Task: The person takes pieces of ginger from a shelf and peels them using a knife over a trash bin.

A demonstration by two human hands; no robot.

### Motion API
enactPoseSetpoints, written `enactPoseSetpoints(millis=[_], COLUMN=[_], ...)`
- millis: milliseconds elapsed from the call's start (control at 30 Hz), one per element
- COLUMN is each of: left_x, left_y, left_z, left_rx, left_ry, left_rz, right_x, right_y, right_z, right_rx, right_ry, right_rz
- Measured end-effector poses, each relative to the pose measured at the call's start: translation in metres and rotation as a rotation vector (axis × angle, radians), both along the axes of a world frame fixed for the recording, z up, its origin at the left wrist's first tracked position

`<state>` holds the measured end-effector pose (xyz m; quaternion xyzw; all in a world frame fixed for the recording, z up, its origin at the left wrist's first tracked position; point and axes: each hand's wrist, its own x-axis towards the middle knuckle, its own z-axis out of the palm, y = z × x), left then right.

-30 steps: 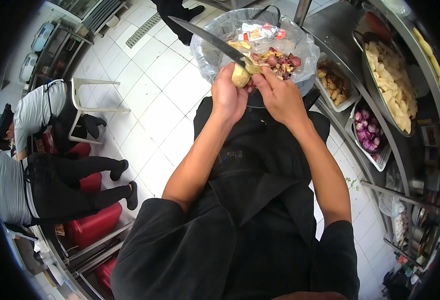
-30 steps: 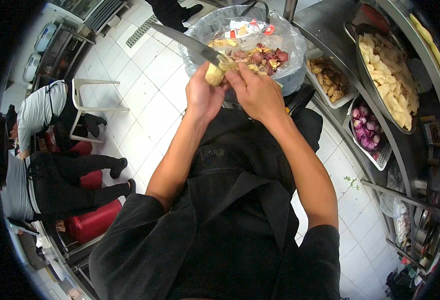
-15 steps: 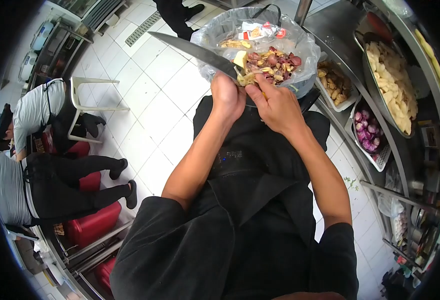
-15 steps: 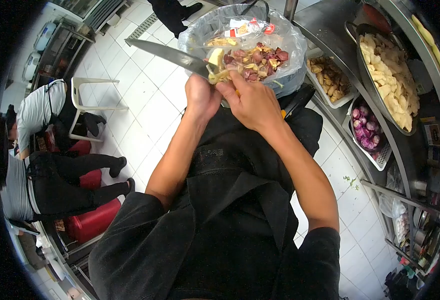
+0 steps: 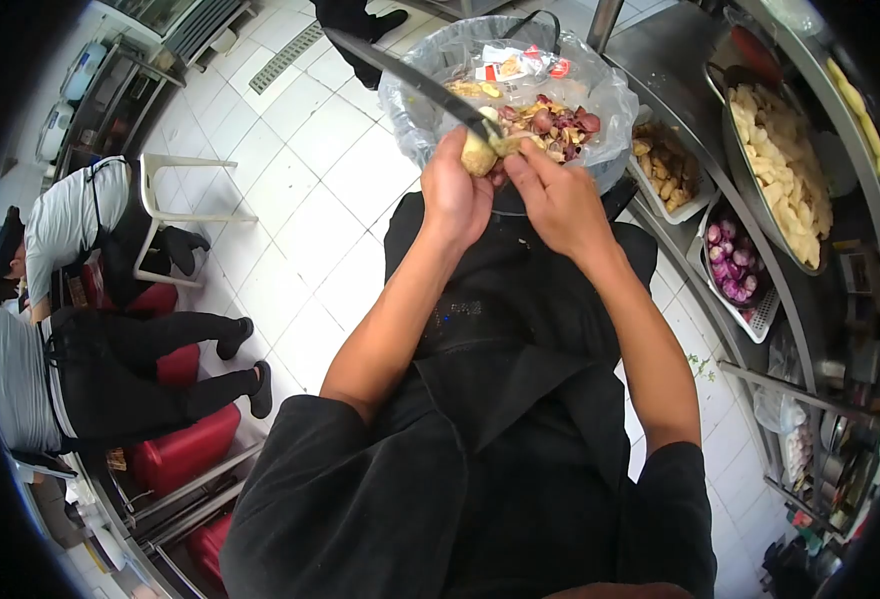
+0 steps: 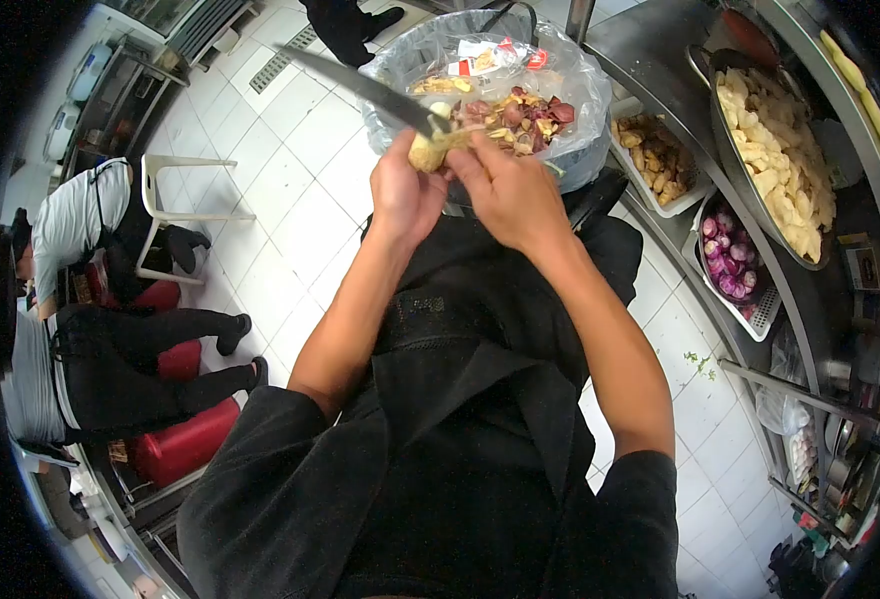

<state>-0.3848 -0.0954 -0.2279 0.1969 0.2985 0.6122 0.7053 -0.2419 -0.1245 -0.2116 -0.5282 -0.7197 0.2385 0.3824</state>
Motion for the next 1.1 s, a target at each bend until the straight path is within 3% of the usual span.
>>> enactPoseSetpoints(millis=[567, 767, 1100], left_x=[0.005, -0.001, -0.004], left_y=[-0.006, -0.022, 0.008], left_z=[0.007, 0.014, 0.007], left_rx=[-0.023, -0.011, -0.045], left_ry=[0.007, -0.048, 0.074], left_rz=[0.000, -0.116, 0.029], right_x=[0.001, 0.018, -0.003], right_y=[0.005, 0.026, -0.014], right_z=[-0.007, -0.014, 0.019], right_rx=[0.039, -0.066, -0.059], right_ry=[-0.100, -0.113, -0.039], right_rz=[-0.035, -0.232, 0.031])
